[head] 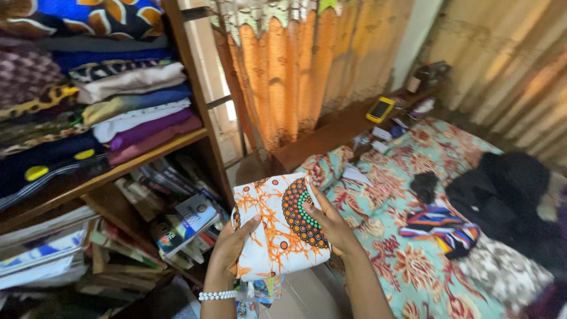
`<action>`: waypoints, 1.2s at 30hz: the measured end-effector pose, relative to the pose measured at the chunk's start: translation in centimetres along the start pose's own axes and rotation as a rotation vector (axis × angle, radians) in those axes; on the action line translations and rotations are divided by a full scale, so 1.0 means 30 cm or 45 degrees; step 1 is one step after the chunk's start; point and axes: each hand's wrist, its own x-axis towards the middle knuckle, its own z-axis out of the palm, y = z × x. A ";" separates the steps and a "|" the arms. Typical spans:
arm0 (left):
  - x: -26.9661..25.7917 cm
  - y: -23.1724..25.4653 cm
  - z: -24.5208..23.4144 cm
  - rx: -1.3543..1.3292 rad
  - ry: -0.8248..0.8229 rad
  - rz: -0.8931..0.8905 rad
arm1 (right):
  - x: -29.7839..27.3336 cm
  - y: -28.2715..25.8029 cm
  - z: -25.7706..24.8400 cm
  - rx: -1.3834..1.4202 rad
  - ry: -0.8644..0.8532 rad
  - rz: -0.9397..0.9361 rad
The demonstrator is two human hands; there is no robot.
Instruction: The person takes several items of clothing from a shelf, places them on a bed, and smooths them out by hand.
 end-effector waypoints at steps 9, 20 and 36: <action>-0.023 -0.065 0.046 0.062 -0.253 -0.112 | -0.199 -0.026 -0.018 -0.089 0.290 -0.024; -0.081 -0.196 0.132 0.140 -0.402 -0.281 | -0.487 -0.048 -0.043 -0.109 0.536 -0.095; -0.172 -0.395 0.462 0.373 -0.764 -0.359 | -0.867 -0.102 -0.183 -0.094 0.955 -0.289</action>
